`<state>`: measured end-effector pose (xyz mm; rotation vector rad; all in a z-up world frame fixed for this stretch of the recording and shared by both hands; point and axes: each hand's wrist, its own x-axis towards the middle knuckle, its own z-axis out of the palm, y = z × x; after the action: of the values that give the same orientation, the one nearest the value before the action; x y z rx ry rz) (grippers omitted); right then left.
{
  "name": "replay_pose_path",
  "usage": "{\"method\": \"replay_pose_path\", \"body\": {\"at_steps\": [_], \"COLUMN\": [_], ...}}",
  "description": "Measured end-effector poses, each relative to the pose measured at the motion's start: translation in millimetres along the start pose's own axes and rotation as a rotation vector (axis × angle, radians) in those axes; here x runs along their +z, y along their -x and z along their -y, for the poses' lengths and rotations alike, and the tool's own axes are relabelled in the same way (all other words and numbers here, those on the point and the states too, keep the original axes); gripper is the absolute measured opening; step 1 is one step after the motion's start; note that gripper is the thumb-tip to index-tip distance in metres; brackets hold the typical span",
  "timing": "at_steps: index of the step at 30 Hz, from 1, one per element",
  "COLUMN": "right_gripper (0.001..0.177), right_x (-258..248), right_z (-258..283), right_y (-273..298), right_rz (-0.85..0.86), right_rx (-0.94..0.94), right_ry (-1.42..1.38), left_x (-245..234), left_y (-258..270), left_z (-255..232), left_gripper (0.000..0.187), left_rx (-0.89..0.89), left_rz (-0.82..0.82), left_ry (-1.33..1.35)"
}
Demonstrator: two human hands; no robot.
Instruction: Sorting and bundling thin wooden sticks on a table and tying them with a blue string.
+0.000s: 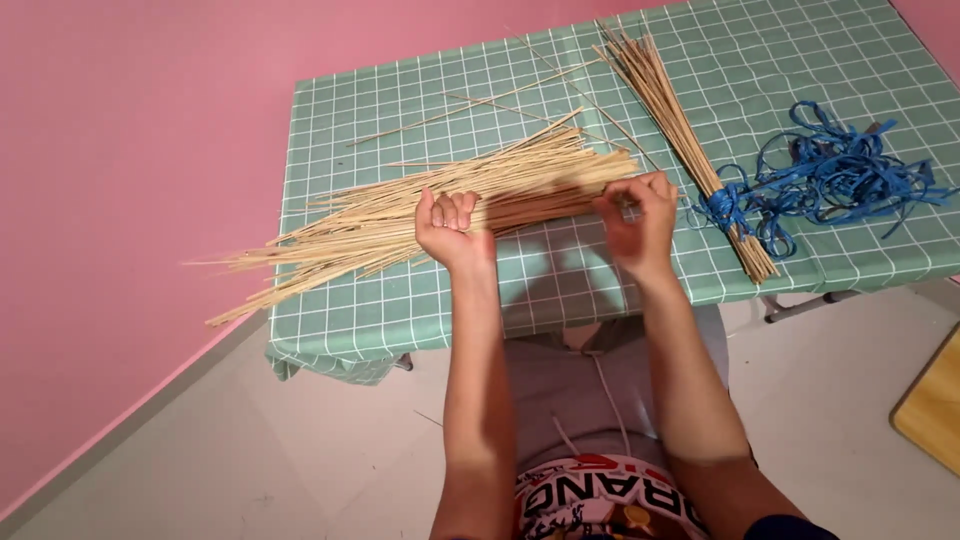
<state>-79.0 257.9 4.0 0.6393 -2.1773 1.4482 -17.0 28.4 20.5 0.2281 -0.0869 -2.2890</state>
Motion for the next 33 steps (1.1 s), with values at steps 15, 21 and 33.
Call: {"method": "replay_pose_path", "body": {"at_steps": [15,21,33], "right_gripper": [0.013,0.089,0.019], "right_x": [-28.3,-46.9,3.9], "right_z": [10.5,1.7,17.4], "right_y": [-13.6,-18.1,-5.9], "right_rz": [-0.139,0.046,-0.291], "right_rx": [0.227,0.437,0.865], "right_ry": [-0.465,-1.059,-1.742], "left_x": [-1.9,17.6,-6.6], "left_y": [-3.9,10.0,54.4], "left_z": [-15.3,-18.3,33.0], "left_gripper": [0.047,0.048,0.051], "left_rx": [-0.064,-0.063,-0.146], "left_rz": [0.026,0.064,0.08], "left_ry": [0.084,0.087,-0.019]}}
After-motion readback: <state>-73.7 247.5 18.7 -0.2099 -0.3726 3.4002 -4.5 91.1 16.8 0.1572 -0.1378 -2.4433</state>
